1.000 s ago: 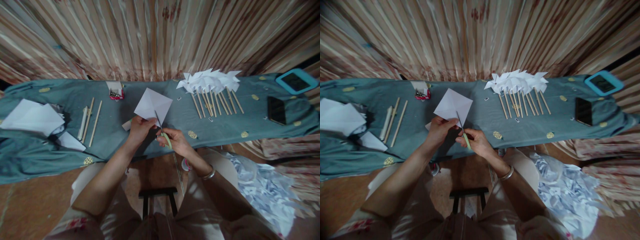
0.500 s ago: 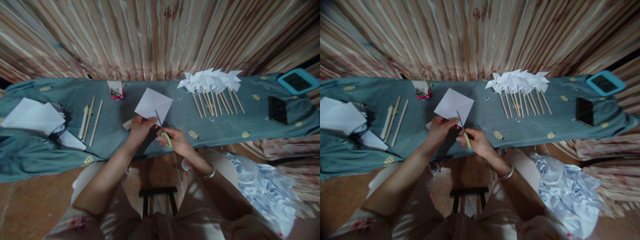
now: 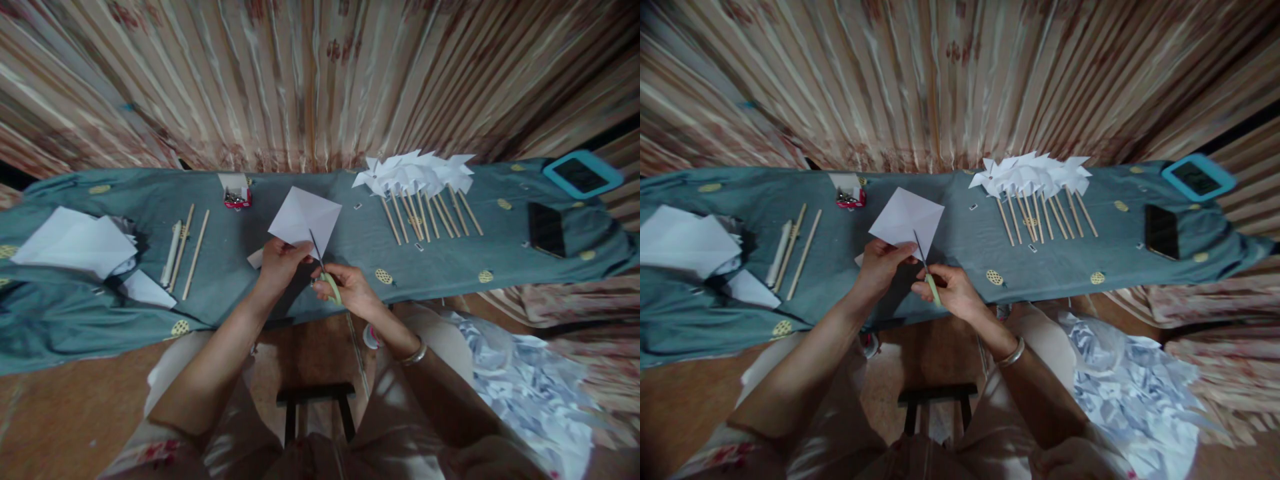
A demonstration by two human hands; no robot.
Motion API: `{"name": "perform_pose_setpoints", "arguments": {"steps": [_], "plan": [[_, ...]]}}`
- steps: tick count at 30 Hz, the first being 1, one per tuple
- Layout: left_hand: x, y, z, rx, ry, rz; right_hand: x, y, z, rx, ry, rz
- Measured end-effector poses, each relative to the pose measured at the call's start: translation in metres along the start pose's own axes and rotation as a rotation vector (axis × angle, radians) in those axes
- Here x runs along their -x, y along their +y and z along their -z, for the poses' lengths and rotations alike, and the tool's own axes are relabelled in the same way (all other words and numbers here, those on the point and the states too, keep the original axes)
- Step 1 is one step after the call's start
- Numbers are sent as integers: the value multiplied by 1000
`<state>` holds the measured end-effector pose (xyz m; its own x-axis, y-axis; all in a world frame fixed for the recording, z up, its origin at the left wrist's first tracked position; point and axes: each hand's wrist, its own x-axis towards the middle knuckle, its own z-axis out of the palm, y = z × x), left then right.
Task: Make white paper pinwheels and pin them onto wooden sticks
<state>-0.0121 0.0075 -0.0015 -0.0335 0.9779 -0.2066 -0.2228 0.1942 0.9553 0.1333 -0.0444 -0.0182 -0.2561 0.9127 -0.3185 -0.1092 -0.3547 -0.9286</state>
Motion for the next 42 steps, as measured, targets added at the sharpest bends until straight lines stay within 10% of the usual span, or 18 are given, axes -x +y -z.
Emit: {"name": "perform_pose_setpoints", "arguments": {"steps": [17, 29, 42], "plan": [[-11, 9, 23, -57, 120, -124, 9, -6, 14, 103, -150, -74], [-1, 6, 14, -30, -52, 0, -12, -17, 44, -3, 279, 119], [4, -6, 8, -256, -241, -7, -30, -17, 54, -171, 458, 154]]}}
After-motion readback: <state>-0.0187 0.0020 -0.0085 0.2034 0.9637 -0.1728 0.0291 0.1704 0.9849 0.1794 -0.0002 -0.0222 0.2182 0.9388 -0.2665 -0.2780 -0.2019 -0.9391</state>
